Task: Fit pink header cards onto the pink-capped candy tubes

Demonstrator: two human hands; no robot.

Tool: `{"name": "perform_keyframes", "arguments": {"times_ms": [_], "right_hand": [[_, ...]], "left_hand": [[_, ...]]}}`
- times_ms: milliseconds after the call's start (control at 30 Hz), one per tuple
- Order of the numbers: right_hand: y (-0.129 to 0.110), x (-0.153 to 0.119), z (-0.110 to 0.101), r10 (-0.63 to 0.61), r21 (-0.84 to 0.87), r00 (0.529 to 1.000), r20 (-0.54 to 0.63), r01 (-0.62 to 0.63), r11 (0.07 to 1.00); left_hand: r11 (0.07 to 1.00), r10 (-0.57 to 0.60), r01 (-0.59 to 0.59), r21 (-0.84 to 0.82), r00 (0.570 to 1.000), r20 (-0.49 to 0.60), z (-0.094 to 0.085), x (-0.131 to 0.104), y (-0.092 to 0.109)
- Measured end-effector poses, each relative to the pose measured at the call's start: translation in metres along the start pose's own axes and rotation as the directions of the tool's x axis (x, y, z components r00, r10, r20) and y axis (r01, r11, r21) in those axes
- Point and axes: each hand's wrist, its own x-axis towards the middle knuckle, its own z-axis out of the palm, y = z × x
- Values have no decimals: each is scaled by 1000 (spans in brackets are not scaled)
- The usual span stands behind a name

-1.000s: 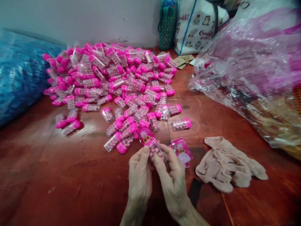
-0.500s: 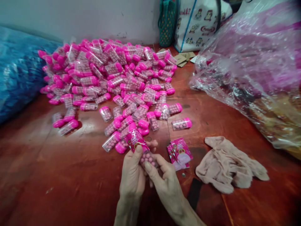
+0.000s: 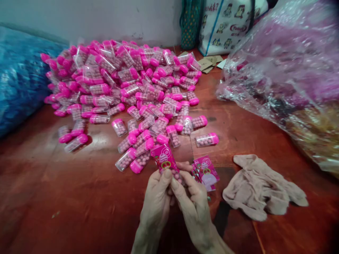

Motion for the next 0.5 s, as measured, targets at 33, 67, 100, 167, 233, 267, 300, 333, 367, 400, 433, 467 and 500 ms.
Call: {"name": "perform_keyframes", "arguments": {"times_ms": [33, 67, 100, 167, 233, 267, 300, 333, 367, 400, 433, 467, 500], "right_hand": [[2, 2, -1, 24, 49, 999, 28, -25, 999], [3, 4, -2, 43, 92, 997, 56, -48, 995], [4, 5, -3, 60, 129, 995, 83, -70, 989], [5, 7, -5, 71, 178, 990, 123, -93, 980], [4, 7, -5, 64, 196, 991, 116, -86, 977], [3, 7, -5, 63, 197, 993, 98, -81, 977], [3, 7, -4, 64, 194, 995, 74, -77, 978], [2, 7, -4, 67, 187, 996, 52, -75, 979], [2, 7, -4, 71, 182, 997, 35, -77, 980], [2, 7, -4, 76, 179, 997, 30, -80, 981], [3, 7, -4, 79, 181, 996, 38, -84, 980], [3, 8, -4, 80, 189, 995, 54, -89, 978], [3, 8, -5, 83, 202, 994, 75, -96, 975]], "left_hand": [[1000, 8, -8, -22, 1000, 7, -1, 1, 1], [999, 17, -16, -45, 1000, 20, -1, 1, 2], [998, 32, -30, -59, 999, 29, -1, 1, 3], [998, 45, -43, -53, 998, 46, -1, 2, 4], [999, 29, -28, -19, 998, 50, 0, 1, 1], [1000, 17, -17, -3, 999, 45, 0, 1, -1], [1000, 4, -5, 12, 999, 35, 0, 0, -4], [1000, -9, 8, 23, 1000, 23, 0, -1, -7], [999, -19, 19, 29, 1000, 12, 0, -1, -9], [999, -25, 24, 32, 1000, 6, 1, -2, -11], [999, -27, 27, 34, 1000, 8, 1, -3, -12], [999, -25, 25, 33, 1000, 16, 1, -4, -12], [999, -19, 18, 28, 999, 28, 1, -4, -11]]}}
